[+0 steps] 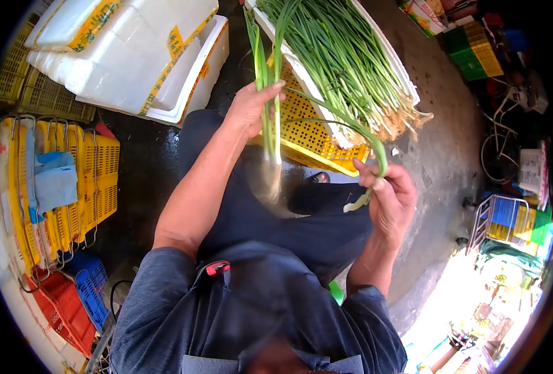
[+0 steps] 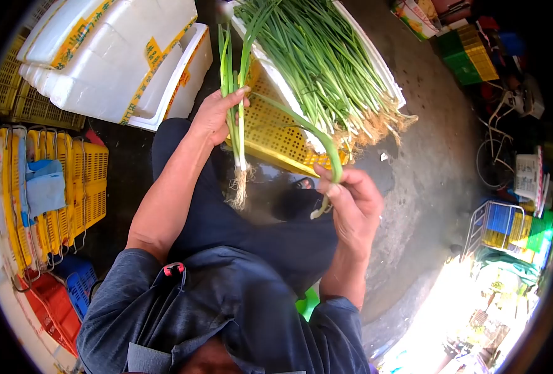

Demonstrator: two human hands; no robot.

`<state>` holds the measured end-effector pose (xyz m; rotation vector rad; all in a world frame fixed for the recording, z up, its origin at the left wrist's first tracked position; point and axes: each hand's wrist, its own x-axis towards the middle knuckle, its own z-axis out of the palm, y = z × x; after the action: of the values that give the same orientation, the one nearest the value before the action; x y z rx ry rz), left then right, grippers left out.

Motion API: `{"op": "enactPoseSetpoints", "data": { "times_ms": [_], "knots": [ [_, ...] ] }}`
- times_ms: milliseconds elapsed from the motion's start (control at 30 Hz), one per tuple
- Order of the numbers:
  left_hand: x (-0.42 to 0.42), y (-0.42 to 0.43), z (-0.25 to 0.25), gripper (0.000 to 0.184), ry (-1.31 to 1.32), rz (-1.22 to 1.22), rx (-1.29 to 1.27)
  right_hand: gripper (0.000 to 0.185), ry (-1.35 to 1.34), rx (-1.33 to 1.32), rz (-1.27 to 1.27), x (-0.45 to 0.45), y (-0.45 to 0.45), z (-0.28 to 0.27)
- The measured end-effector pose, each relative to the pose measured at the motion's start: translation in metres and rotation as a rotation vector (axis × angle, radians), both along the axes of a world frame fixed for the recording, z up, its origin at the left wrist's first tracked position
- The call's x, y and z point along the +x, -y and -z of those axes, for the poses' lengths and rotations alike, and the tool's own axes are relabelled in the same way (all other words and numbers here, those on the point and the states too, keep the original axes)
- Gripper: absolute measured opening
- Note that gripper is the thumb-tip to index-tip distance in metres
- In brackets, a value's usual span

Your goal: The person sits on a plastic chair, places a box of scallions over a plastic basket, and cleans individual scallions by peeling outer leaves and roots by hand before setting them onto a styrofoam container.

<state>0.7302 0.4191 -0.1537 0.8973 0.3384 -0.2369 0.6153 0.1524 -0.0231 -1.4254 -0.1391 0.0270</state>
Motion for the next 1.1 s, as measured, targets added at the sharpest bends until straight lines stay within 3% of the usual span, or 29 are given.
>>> {"op": "enactPoseSetpoints", "data": {
  "times_ms": [100, 233, 333, 367, 467, 500, 600, 800, 1000, 1100],
  "knots": [
    [0.0, 0.001, 0.002, 0.026, 0.007, -0.001, 0.02, 0.016, -0.207, -0.159, 0.063, 0.029, -0.017, 0.053],
    [0.002, 0.003, 0.008, 0.026, -0.007, 0.01, 0.027, 0.024, -0.22, -0.51, -0.031, 0.083, -0.034, 0.137],
    [0.004, 0.006, 0.009, 0.025, -0.033, 0.004, 0.068, 0.03, 0.032, -0.775, 0.061, 0.105, -0.044, 0.172],
    [0.006, 0.005, 0.014, 0.025, -0.044, -0.004, 0.074, 0.033, 0.301, -1.003, 0.169, 0.104, -0.051, 0.163],
    [0.005, 0.007, 0.006, 0.027, -0.061, -0.018, 0.099, 0.036, 0.255, -0.77, 0.145, 0.097, -0.07, 0.14],
    [0.006, 0.009, 0.008, 0.026, -0.06, -0.017, 0.112, 0.037, 0.08, -0.54, 0.081, 0.092, -0.08, 0.141],
    [0.01, 0.014, 0.011, 0.025, -0.044, 0.014, 0.098, 0.025, 0.069, -0.655, -0.064, 0.088, -0.097, 0.134],
    [0.007, 0.015, 0.014, 0.025, -0.032, 0.024, 0.107, 0.017, 0.0, -0.568, 0.036, 0.084, -0.103, 0.137],
    [0.005, 0.018, 0.004, 0.024, -0.08, 0.032, -0.004, 0.018, -0.257, -0.047, 0.067, 0.088, -0.1, 0.165],
    [0.004, 0.022, 0.008, 0.022, -0.053, 0.013, 0.011, 0.017, -0.397, 0.065, 0.073, 0.086, -0.102, 0.16]
  ]
}}
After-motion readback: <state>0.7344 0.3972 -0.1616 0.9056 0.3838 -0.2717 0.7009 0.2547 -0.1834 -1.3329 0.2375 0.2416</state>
